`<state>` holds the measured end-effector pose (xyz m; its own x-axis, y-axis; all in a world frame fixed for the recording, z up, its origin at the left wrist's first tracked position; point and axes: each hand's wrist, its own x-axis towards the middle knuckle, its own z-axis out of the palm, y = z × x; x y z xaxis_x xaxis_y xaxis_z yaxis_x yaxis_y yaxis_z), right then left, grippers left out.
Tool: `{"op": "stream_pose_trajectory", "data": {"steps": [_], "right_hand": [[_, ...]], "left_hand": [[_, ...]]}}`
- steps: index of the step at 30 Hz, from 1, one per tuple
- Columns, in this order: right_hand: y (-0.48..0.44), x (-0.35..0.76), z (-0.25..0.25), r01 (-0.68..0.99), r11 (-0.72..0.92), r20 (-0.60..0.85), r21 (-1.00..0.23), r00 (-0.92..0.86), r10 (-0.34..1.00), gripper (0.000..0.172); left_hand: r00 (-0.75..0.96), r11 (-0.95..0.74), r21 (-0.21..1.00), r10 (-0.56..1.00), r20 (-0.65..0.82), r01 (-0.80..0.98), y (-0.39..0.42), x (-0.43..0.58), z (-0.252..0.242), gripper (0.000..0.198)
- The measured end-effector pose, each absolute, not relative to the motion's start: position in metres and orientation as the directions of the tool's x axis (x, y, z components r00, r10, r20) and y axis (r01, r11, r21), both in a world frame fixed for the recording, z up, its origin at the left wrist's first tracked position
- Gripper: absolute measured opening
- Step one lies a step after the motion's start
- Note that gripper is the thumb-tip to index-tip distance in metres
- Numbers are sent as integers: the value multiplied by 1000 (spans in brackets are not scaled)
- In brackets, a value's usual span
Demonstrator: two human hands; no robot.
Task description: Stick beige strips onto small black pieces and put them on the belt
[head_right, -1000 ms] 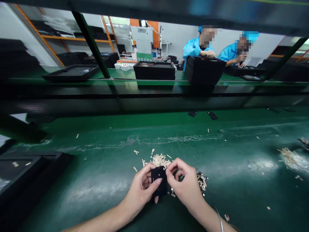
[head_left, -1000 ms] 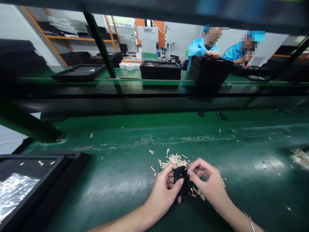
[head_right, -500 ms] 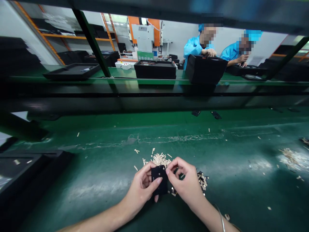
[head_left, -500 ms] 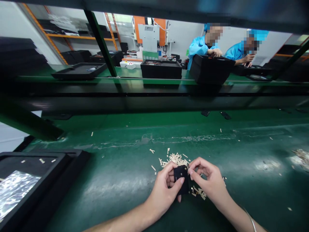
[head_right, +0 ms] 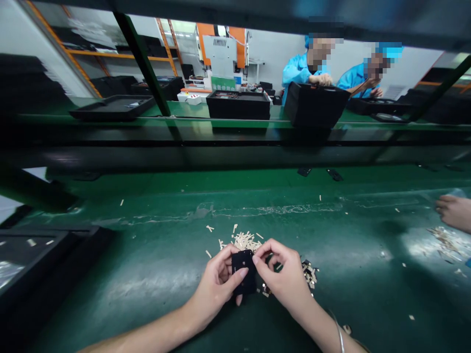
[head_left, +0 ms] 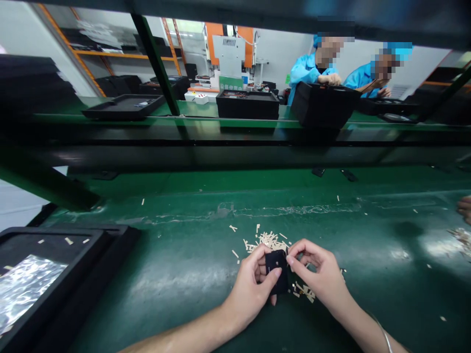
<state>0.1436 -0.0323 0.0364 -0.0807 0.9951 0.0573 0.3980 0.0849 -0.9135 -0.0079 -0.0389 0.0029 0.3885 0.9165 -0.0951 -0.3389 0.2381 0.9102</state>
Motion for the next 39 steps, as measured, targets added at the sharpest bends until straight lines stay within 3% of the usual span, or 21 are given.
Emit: {"op": "stream_pose_trajectory", "data": {"steps": [12,39], "right_hand": [[-27,143,38,308,15,-10,-951,-78,997,19],[-28,143,34,359,18,-4,-933,-60,998,15]], "left_hand": [[397,248,914,911,-108,-320,-38,-9,3,28],[383,212,955,916,-119,-210,-38,-9,5,19]]}}
